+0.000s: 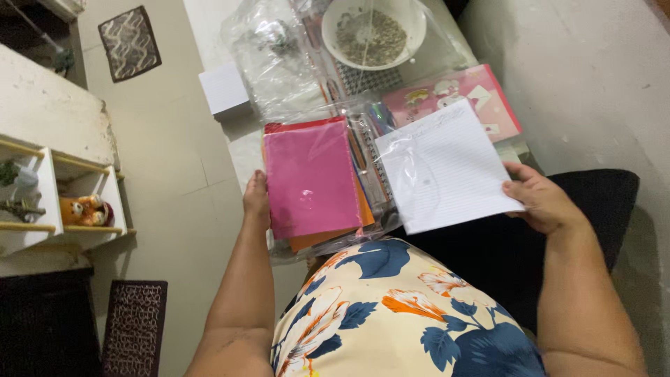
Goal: The person unpacks a variety of colorful notebooks and notepads from a plastic bag. They then place the items back into the bag and arrange them on the table.
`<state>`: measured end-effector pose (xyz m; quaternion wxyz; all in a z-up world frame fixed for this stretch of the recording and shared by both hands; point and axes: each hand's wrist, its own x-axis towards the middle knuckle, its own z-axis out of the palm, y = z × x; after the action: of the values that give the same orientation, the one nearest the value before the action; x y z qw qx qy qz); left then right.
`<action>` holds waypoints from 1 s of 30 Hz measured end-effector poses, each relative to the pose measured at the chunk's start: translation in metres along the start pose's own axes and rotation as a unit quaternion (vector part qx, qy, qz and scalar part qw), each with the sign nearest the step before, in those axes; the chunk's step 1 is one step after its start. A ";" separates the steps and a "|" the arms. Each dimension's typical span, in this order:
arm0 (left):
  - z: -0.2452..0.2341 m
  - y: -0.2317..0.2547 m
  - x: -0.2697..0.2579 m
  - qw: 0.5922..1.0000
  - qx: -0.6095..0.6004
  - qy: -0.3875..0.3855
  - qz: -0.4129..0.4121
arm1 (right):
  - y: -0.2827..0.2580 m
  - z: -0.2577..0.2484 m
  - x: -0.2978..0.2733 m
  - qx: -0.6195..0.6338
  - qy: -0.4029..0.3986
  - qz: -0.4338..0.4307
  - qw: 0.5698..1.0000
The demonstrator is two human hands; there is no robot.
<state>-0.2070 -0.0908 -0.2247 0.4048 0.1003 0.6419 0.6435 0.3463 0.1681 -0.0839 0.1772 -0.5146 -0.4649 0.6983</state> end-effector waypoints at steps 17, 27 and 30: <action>-0.018 -0.036 -0.021 0.995 0.101 0.018 0.003 | 0.059 0.046 0.031 0.044 0.020 0.057 0.997; -0.023 -0.039 -0.035 0.986 0.154 -0.033 0.054 | 0.070 0.094 0.128 0.055 -0.085 -0.094 0.990; -0.012 -0.020 -0.052 0.989 0.077 -0.111 0.061 | 0.052 0.125 0.127 0.032 -0.068 -0.104 0.992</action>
<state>-0.1728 -0.1363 -0.2246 0.4243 0.2407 0.6338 0.6003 0.1958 0.1756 -0.1926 0.2331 -0.4087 -0.5039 0.7244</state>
